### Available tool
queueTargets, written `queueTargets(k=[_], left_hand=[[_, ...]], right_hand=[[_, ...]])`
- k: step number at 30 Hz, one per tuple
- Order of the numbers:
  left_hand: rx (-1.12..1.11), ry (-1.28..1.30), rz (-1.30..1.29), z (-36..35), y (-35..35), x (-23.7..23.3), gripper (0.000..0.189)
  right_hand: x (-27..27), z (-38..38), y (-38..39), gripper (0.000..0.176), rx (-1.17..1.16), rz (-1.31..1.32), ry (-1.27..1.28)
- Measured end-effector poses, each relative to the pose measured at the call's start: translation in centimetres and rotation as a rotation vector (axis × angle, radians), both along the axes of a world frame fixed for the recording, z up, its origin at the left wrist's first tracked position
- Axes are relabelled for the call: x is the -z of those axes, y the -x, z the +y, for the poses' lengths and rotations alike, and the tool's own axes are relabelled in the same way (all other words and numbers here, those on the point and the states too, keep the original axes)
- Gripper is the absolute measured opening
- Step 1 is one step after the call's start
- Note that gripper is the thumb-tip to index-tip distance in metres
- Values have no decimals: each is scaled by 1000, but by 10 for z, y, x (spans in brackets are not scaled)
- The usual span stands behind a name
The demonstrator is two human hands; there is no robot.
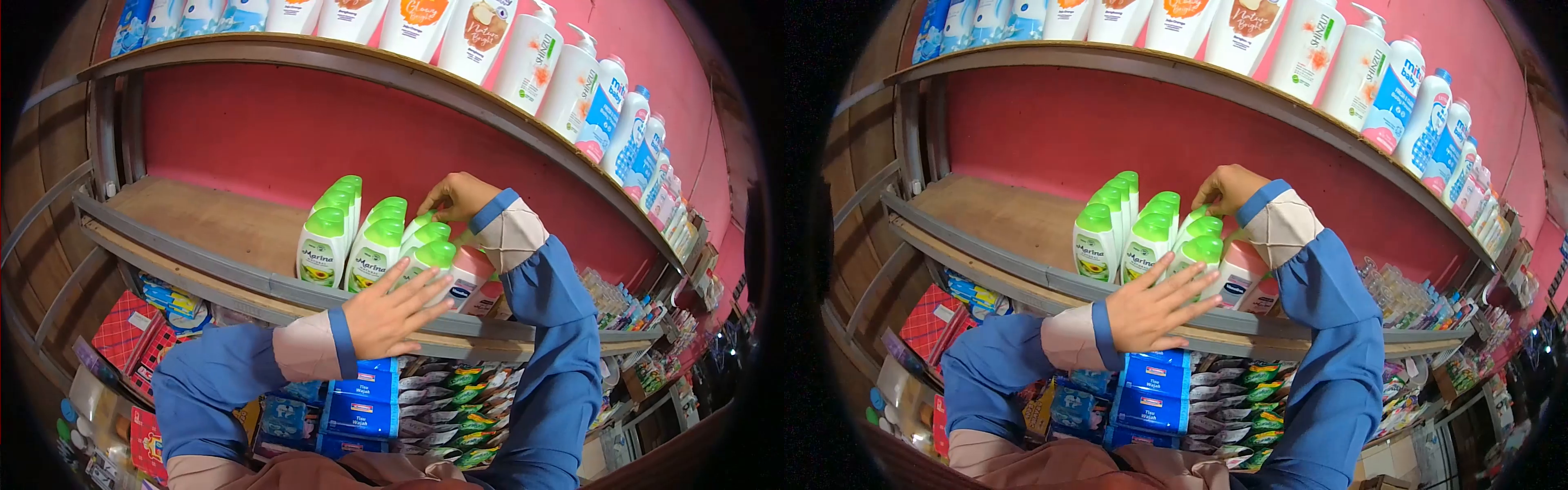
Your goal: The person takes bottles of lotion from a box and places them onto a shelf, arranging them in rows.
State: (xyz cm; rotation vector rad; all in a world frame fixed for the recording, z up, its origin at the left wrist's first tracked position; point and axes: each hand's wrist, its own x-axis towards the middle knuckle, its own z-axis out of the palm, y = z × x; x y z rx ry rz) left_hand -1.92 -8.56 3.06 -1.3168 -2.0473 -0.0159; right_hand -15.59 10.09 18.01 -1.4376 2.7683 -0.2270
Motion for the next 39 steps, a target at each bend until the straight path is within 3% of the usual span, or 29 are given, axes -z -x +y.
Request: queueTargets(k=[15,21,24,28,31,33,36,39], left_hand=[[-90,4,-46,2,-5,1,82],[-88,-4,-54,3,-7,0,84],[-74,-14,-68,3,-13,0,79],[28,-14,-95,5,-36,1,72],[205,-109,-150,8,-58,33,64],[203,-177,-209,11,-73,67,60],[144,-359,-378,23,-105,120,57],[51,-593,-489,49,-144,168,61]], right_hand=[[3,11,1,33,32,-75,61],[6,16,0,36,-9,44,103],[-2,20,-21,34,98,110,177],[-22,41,-59,32,92,236,386],[-10,64,-112,29,-23,432,512],[9,75,-155,27,-64,545,544],[58,97,-217,25,-41,493,568],[122,122,-268,25,-66,270,656]])
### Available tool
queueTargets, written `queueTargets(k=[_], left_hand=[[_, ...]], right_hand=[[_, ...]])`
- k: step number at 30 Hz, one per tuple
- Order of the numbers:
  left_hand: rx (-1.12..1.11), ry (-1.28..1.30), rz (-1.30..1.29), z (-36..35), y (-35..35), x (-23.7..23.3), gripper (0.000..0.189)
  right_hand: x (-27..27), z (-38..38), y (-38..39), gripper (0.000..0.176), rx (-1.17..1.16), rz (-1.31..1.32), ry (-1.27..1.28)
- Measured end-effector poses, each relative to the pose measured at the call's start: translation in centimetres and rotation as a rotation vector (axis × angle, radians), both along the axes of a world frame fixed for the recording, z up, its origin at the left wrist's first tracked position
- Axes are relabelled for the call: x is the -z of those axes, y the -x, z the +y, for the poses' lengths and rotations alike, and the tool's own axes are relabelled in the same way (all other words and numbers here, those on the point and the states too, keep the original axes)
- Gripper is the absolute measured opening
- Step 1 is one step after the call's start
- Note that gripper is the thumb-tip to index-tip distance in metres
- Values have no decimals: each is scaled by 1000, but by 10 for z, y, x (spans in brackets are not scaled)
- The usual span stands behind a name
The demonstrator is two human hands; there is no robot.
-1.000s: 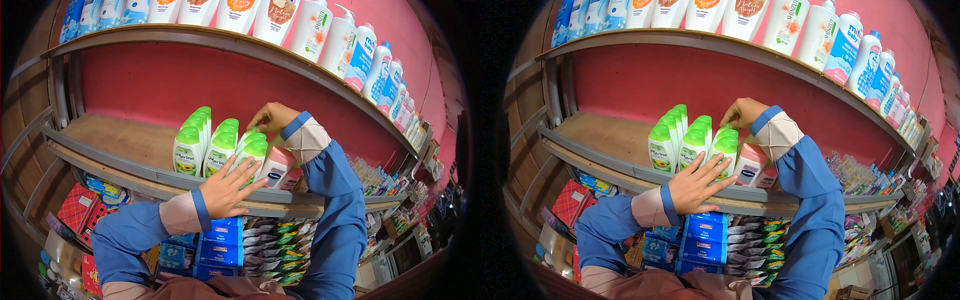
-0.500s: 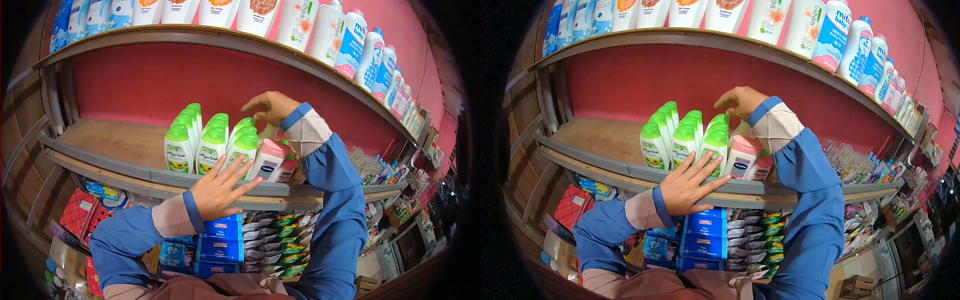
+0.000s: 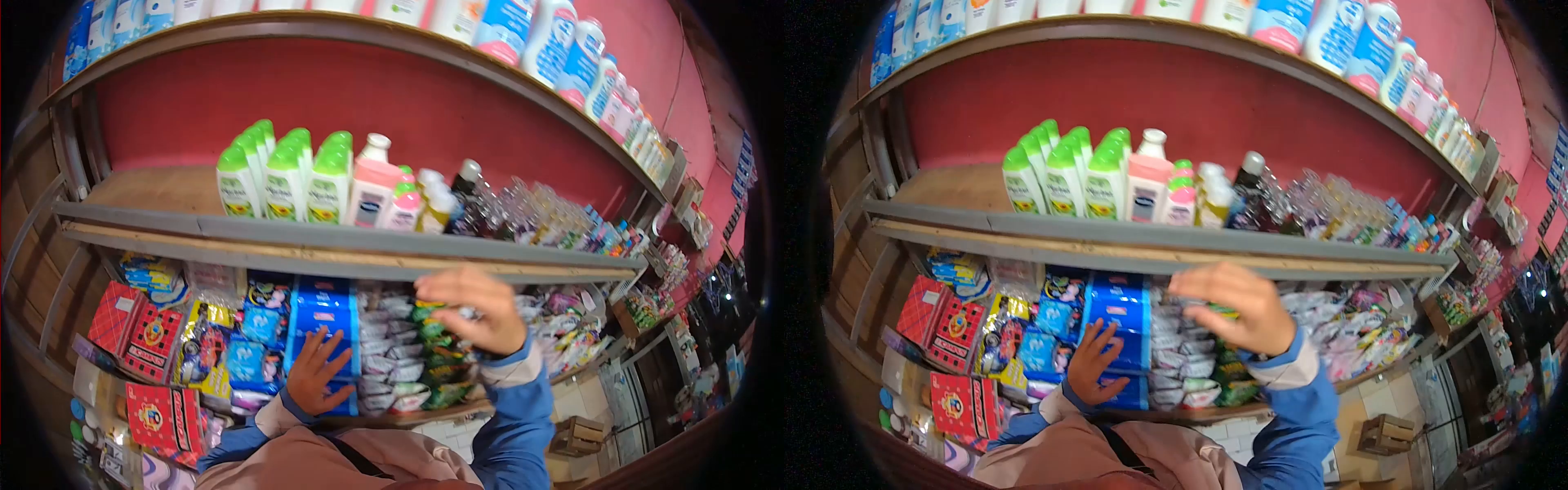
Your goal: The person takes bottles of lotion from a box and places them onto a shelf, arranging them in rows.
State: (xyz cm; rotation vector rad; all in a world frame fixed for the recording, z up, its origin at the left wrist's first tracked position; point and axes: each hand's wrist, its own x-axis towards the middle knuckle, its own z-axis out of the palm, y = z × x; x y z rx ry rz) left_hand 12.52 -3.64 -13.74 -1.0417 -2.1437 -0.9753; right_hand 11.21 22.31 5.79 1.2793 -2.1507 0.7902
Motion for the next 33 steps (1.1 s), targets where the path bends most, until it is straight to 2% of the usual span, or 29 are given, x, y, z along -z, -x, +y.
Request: queueTargets(k=[3,9,12,15,17,20,21,23,26,27,28,29,31,33], left_hand=[[-7,-52,-135,42,-38,29,60],[298,72,-216,135,-98,30,59],[450,71,-254,180,-125,32,59],[658,138,-222,216,-152,33,59],[790,160,-220,237,-169,38,59],[985,264,-178,254,-196,47,60],[1061,278,-156,258,-206,50,61],[1205,281,-116,263,-225,58,63],[1443,319,-121,257,-261,73,64],[1510,316,-142,252,-276,75,63],[1556,303,-174,247,-293,83,63],[1599,290,-194,242,-309,88,62],[1706,331,-193,236,-344,92,62],[1823,391,-138,224,-379,93,62]], right_hand=[[71,40,-47,27,4,-313,157],[205,136,-171,24,306,-873,774],[257,178,-254,24,540,-857,907],[277,196,-346,23,774,-860,1109],[278,191,-398,22,952,-750,1177],[292,162,-465,20,1219,-560,1197],[292,143,-482,20,1230,-490,1303],[303,101,-510,19,1342,-344,1290],[306,19,-539,23,1577,-428,1306],[320,-8,-546,24,1586,-505,1403],[328,-33,-556,23,1647,-521,1297],[333,-55,-569,23,1667,-526,1336],[343,-97,-592,23,1677,-519,1436],[351,-134,-622,23,1819,-375,1525]])
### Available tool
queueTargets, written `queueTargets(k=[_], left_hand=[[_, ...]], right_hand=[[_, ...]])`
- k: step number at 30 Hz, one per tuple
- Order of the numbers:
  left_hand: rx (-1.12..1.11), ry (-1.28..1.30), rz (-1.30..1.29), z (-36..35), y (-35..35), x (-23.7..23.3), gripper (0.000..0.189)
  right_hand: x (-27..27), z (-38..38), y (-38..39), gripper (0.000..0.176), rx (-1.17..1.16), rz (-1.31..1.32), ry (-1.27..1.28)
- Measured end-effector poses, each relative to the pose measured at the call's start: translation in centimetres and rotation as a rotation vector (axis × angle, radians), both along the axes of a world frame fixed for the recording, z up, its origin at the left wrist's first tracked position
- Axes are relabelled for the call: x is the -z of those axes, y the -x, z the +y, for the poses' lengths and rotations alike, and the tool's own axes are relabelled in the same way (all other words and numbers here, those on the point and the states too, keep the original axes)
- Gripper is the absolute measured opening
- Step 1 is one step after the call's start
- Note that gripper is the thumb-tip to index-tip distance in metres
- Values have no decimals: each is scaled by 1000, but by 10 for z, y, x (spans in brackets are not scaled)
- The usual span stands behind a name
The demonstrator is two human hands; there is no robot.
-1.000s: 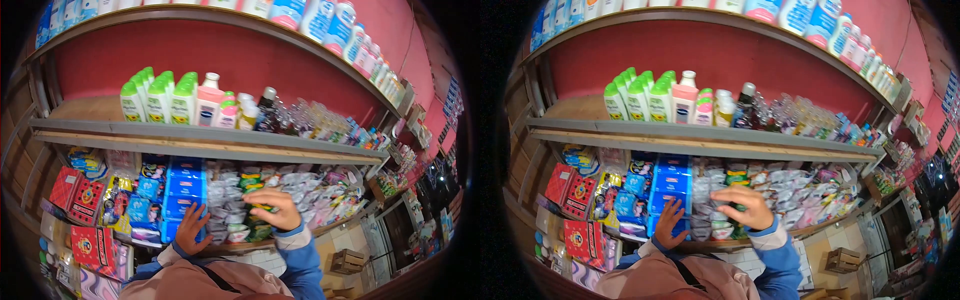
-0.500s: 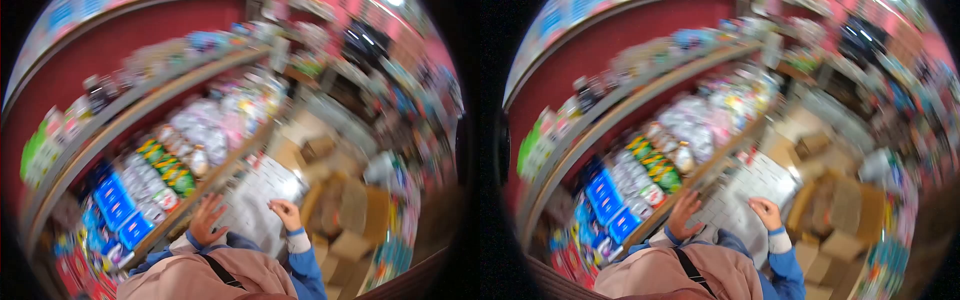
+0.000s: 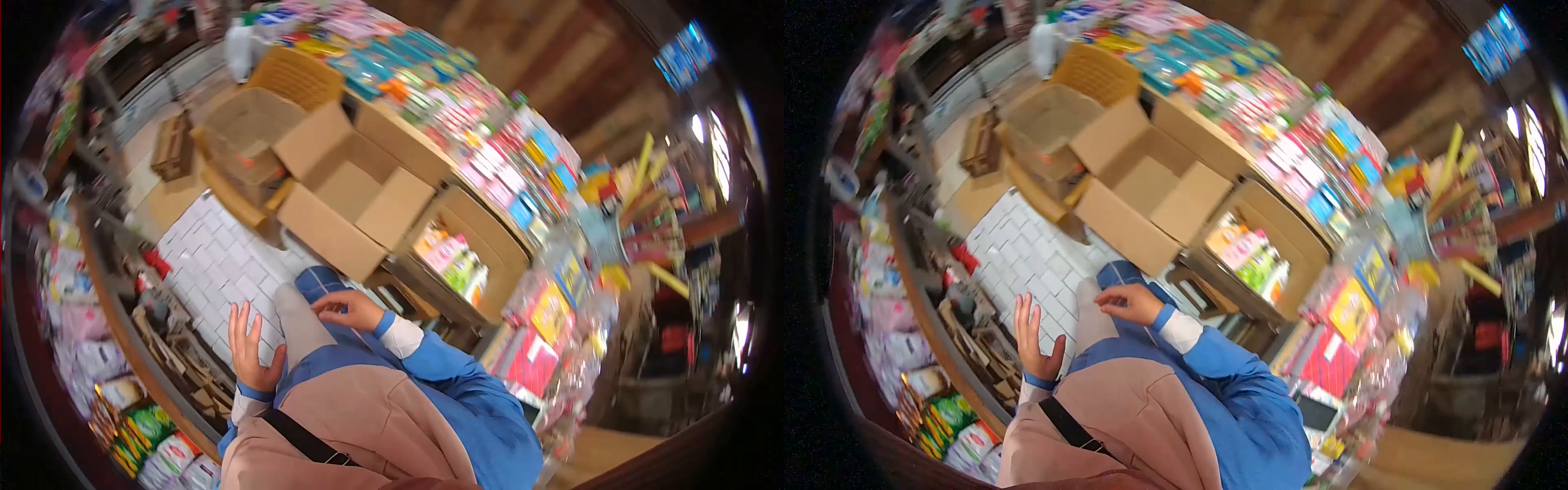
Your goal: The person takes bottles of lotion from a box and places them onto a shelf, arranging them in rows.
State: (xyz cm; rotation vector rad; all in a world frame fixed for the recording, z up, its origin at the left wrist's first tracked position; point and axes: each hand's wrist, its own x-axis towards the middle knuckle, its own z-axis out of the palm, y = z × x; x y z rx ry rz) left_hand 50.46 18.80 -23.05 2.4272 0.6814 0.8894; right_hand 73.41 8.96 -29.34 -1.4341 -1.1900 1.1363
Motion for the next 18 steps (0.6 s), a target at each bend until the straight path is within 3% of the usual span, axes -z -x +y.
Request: queueTargets(k=[2,3,7,11,14,16,18], left_hand=[[134,-55,60,-6,-30,-12,62],[179,-81,77,-8,-43,-19,60],[229,-144,72,-22,-97,-32,57],[237,-104,143,-50,-149,-19,57],[248,-54,183,-71,-194,-11,58],[265,-51,223,-81,-221,-12,59],[268,-51,280,-87,-245,-13,58]], right_hand=[[3,-30,-23,23,169,65,40],[13,-41,-32,22,262,229,-16],[63,-71,-84,23,498,441,-131],[100,-98,-167,22,886,719,-30],[202,-145,-247,21,1194,813,-8],[246,-197,-296,25,1315,738,52],[314,-245,-329,35,1568,837,299]])
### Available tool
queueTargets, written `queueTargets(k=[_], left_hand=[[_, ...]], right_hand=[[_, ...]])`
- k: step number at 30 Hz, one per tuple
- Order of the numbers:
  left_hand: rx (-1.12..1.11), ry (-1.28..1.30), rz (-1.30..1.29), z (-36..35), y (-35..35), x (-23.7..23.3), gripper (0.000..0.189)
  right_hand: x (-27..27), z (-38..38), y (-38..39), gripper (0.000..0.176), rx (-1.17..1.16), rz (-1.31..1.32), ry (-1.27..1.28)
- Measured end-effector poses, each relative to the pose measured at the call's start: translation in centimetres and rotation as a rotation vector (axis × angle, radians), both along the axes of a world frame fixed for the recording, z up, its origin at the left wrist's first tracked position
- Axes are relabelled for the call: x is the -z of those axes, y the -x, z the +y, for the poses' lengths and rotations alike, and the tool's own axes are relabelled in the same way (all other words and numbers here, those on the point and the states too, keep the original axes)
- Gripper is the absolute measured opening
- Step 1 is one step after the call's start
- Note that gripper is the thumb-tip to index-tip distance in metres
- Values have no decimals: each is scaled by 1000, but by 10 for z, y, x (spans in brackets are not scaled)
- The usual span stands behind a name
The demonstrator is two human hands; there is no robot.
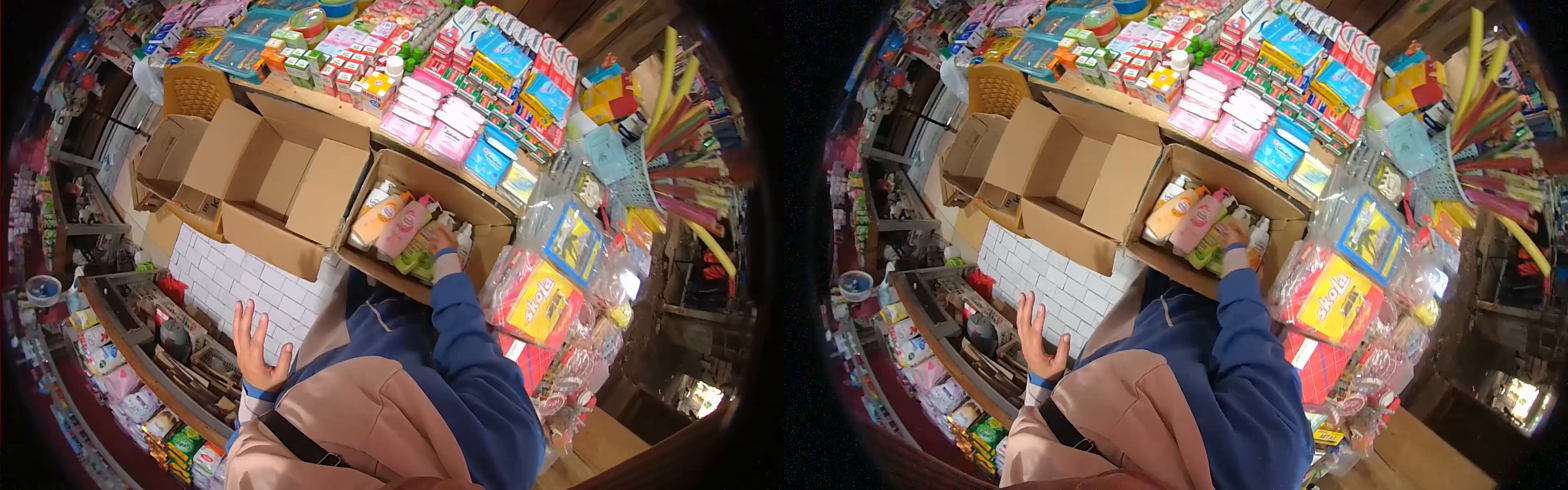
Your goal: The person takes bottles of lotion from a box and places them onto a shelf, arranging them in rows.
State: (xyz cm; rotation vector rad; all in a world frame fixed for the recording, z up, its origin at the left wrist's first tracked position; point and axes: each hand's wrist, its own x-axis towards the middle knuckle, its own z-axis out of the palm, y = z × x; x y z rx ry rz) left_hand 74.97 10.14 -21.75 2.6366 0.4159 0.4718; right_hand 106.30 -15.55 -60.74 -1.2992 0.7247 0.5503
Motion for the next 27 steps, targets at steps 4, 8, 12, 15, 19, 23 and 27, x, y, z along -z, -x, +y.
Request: queueTargets(k=[4,8,12,15,19,23,27], left_hand=[[-45,4,90,-9,-31,-4,56],[-82,25,158,-18,-53,2,54],[-65,60,243,-25,-72,6,57],[-37,125,259,-24,-91,5,59],[56,155,227,-18,-118,8,60],[122,156,215,-15,-137,1,60],[93,136,228,-17,-138,1,55]], right_hand=[[34,-9,-5,46,-185,52,602],[67,29,14,46,-227,-39,730],[74,37,22,45,-198,-61,645],[75,24,31,45,-87,-99,449],[86,-4,41,44,195,-87,103],[87,-9,43,44,285,-251,219],[16,44,5,54,-106,-758,839]])
